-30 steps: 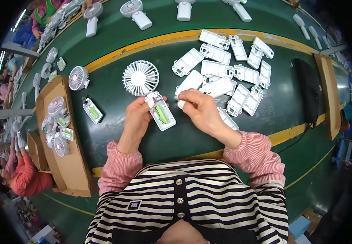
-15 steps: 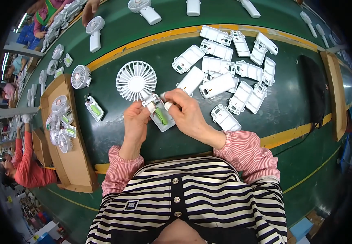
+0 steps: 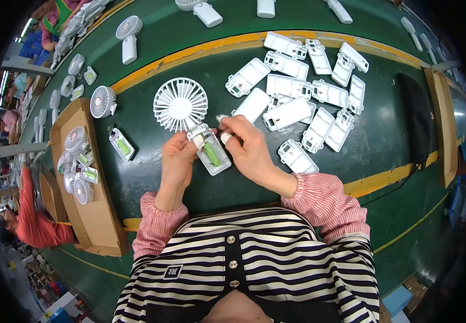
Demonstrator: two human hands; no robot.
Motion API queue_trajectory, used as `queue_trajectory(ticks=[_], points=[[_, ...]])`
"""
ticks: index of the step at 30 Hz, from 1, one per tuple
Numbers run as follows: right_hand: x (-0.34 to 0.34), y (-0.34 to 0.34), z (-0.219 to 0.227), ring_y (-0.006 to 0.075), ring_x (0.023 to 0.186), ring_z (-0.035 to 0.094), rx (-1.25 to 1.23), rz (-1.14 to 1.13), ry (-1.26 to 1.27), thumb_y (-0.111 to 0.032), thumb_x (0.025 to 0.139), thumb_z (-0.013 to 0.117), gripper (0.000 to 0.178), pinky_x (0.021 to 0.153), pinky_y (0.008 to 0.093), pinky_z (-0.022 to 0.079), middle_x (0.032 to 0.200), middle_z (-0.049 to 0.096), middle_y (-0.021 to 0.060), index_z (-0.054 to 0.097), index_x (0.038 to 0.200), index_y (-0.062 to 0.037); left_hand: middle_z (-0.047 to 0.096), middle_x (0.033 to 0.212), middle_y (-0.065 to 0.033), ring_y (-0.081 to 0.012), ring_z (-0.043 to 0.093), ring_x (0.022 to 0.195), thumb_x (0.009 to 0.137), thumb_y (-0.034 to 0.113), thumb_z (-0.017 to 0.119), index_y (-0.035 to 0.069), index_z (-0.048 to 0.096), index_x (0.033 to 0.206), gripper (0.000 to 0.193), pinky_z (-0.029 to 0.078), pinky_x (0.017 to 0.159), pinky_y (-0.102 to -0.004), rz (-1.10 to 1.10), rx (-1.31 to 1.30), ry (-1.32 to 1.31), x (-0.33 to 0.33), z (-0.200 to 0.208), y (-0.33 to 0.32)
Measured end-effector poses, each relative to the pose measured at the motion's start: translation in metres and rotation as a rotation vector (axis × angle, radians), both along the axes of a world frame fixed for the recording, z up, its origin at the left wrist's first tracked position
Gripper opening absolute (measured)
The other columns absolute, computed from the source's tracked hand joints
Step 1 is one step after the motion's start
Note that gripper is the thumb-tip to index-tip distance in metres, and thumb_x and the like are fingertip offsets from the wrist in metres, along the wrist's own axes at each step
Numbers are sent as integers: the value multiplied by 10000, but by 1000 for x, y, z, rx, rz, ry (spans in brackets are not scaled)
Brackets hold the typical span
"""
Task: The person assembles small handheld fans by hand, fitting batteries and plastic casings together.
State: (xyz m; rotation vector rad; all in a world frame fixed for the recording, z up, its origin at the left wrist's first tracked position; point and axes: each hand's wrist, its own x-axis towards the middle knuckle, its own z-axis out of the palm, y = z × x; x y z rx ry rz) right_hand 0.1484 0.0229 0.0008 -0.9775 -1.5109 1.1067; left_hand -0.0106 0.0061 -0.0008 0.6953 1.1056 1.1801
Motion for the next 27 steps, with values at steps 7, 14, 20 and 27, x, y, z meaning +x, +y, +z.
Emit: queue_trajectory(ticks=[7,14,20,27], points=[[18,20,6,255,774,562,737,52,-536,15,617,590,270,697,328,452,936,572,95,592,886,-4,614,836,-34,-74,551,658,809,57,583,-7,590,978,181,458,607,-208,-90,-124,-66,-5,5,5],[29,29,5,184,755,534,1012,188,-622,-95,642,574,225,784,347,430,870,557,65,591,852,-15,624,869,-60,-107,588,703,810,63,562,-27,586,1002,213,500,611,-246,-208,-212,-115,-7,11,6],[31,30,13,161,702,519,1031,262,-682,-95,644,571,147,816,369,429,761,518,36,570,776,-30,627,836,-53,-105,588,696,813,52,556,-27,592,988,196,488,607,-234,-248,-232,-96,-7,11,5],[20,19,7,215,670,562,682,82,-479,3,634,597,133,719,355,468,799,571,55,579,762,-28,616,776,-14,-50,524,624,797,52,597,-6,603,932,147,383,535,-183,-108,-104,9,6,16,0]])
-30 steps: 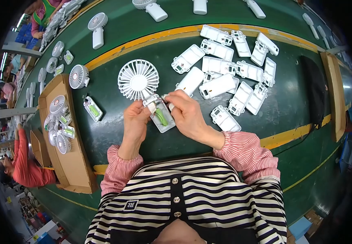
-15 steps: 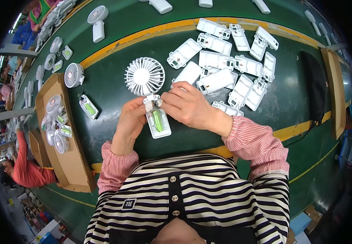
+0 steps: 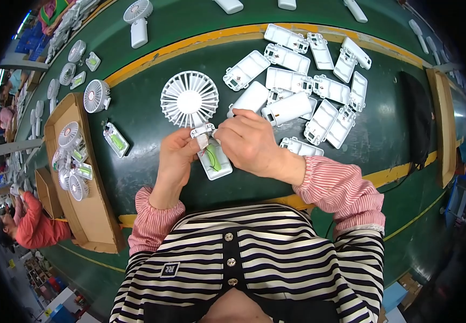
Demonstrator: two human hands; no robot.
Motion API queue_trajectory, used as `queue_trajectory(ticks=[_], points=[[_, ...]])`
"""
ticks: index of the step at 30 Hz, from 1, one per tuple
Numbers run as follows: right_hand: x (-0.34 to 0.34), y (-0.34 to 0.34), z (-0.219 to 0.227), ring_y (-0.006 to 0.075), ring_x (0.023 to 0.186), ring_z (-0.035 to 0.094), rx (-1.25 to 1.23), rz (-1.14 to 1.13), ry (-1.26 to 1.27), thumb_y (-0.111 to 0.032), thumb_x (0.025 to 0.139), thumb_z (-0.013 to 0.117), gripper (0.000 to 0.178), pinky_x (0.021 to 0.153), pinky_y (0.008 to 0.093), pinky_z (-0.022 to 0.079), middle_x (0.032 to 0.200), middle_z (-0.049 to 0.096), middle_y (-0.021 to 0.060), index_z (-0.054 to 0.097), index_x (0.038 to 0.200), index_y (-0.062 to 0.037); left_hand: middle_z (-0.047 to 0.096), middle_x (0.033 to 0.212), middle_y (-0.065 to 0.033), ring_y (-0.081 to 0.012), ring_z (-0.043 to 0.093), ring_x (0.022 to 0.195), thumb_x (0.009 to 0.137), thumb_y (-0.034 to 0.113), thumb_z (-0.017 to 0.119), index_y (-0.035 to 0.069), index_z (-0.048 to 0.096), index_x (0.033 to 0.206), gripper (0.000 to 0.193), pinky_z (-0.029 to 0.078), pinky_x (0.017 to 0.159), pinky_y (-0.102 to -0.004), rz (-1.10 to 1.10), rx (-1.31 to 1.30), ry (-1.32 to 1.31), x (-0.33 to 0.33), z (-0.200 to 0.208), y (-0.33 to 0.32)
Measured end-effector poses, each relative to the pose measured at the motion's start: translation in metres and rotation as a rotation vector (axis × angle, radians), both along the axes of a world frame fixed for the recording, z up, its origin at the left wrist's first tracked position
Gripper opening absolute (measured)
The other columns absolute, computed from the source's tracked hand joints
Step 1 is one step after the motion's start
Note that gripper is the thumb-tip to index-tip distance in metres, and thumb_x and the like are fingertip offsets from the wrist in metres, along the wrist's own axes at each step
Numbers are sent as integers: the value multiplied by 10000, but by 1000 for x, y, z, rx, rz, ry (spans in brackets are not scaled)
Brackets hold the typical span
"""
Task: The person assembles small handheld fans by hand, fitting batteries and plastic casings together.
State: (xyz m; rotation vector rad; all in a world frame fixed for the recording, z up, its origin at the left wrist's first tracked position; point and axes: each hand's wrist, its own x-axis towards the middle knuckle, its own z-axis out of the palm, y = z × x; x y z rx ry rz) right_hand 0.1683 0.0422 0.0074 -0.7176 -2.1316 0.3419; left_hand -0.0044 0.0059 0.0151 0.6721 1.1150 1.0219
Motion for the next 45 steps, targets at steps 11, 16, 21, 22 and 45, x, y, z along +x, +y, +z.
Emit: queue_trajectory(ticks=[11,16,21,22,45], points=[[-9,-16,-8,265,737,561,-165,-1,175,6,610,590,203,640,346,479,959,579,149,589,812,32,606,767,-8,-46,504,617,798,47,595,-13,601,986,198,391,531,-183,125,-24,-174,-5,-5,1],[-1,-11,-10,279,836,559,139,109,16,-111,588,622,289,829,427,444,1044,559,180,578,823,50,615,797,-26,-61,528,632,802,45,587,-20,598,994,203,432,553,-193,98,-22,-193,-6,-4,0],[4,-8,-3,275,872,564,192,196,-51,-131,555,644,339,881,436,415,1049,558,169,581,847,28,630,837,-65,-91,580,674,813,52,573,-35,592,994,202,476,565,-210,90,-24,-204,-7,-1,-2],[5,-7,-2,274,874,564,211,221,-71,-134,546,647,349,883,438,415,1052,558,166,581,851,22,630,837,-65,-91,580,674,813,52,573,-35,592,994,202,476,565,-210,92,-23,-205,-8,-2,-2],[1,-26,-11,344,1004,524,-569,160,291,1,734,532,407,862,372,416,1121,518,196,445,1127,61,614,987,-167,-241,628,831,836,77,541,-51,538,1056,255,524,722,-321,79,16,-163,-15,-21,-3]])
